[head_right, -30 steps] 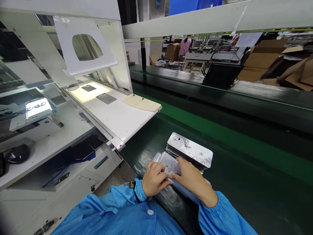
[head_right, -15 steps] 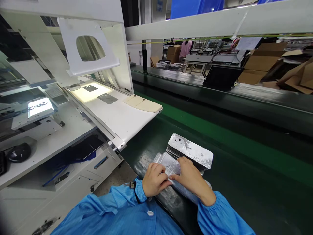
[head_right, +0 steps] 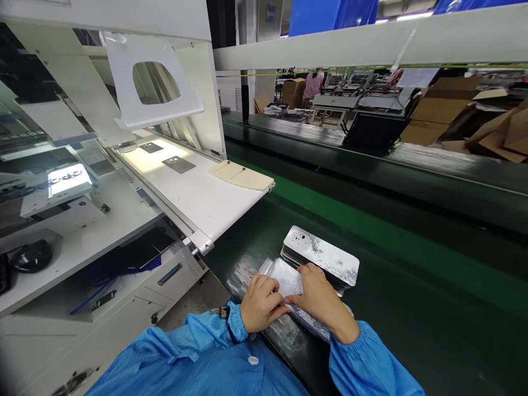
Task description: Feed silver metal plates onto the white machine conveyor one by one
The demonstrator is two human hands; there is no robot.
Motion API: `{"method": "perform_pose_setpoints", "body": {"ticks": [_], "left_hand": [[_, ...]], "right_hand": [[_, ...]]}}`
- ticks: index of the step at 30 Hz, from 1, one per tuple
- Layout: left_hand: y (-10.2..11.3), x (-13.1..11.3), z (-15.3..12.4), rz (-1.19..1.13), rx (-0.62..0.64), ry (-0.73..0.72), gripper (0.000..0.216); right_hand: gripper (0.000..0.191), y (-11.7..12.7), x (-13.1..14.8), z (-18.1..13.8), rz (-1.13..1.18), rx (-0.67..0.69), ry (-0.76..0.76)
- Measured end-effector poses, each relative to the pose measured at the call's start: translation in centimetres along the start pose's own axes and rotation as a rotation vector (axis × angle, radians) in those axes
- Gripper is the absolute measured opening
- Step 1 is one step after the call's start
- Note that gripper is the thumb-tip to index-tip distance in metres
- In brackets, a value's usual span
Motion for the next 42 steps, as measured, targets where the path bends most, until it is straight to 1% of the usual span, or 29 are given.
{"method": "perform_pose_setpoints", "body": {"ticks": [6, 9, 11, 17, 20, 23, 27, 30, 35, 40, 42], "left_hand": [[0.1, 0.0, 0.1, -0.016, -0.039, -0.010, 0.027], [-0.1, 0.0, 0.1, 0.002, 0.005, -0.007, 0.027], [-0.3, 0.1, 0.1, 0.019, 0.037, -0.001, 0.028], [-0.2, 0.1, 0.0, -0.006, 0.025, -0.007, 0.028], [-0.5, 0.2, -0.1, -0.011, 0.054, 0.001, 0.027], [-0.7, 0.3, -0.1, -0.006, 0.081, 0.012, 0.026], [-0.4, 0.2, 0.0, -0.008, 0.049, 0.009, 0.026], [-0.4, 0.2, 0.1, -0.003, 0.066, 0.015, 0.027], [-0.7, 0.2, 0.2, 0.010, 0.116, 0.022, 0.030], [-0.6, 0.2, 0.2, 0.010, 0.091, 0.008, 0.032], [-0.7, 0.2, 0.2, 0.013, 0.101, 0.006, 0.033]], "right_hand": [[0.036, -0.1, 0.4, -0.1, -0.053, -0.011, -0.024], [0.032, 0.0, 0.8, -0.1, -0.080, -0.006, -0.057], [0.033, 0.0, 0.8, 0.1, -0.077, -0.001, -0.074], [0.037, 0.0, 0.3, 0.5, -0.043, -0.019, -0.124], [0.038, -0.2, 0.3, 0.5, -0.024, -0.036, -0.095], [0.031, -0.5, 0.5, 0.4, -0.071, -0.083, -0.069], [0.025, -0.5, 0.9, 0.3, -0.117, -0.159, -0.043], [0.023, -0.3, 1.2, 0.2, -0.120, -0.163, -0.024], [0.024, 0.2, 1.7, 0.0, -0.130, -0.130, -0.027], [0.038, 0.1, 1.6, 0.3, -0.118, -0.101, -0.057], [0.040, -0.2, 1.3, 0.6, -0.115, -0.098, -0.070]]}}
Point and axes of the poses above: each hand's wrist, its own z-axis towards the middle knuckle, its own y-axis out of the back of the hand, x = y × z, the point moved 6 cm from there along z, towards the middle knuckle, and after that the axes turned 5 degrees about x, right-handed, at the moved point
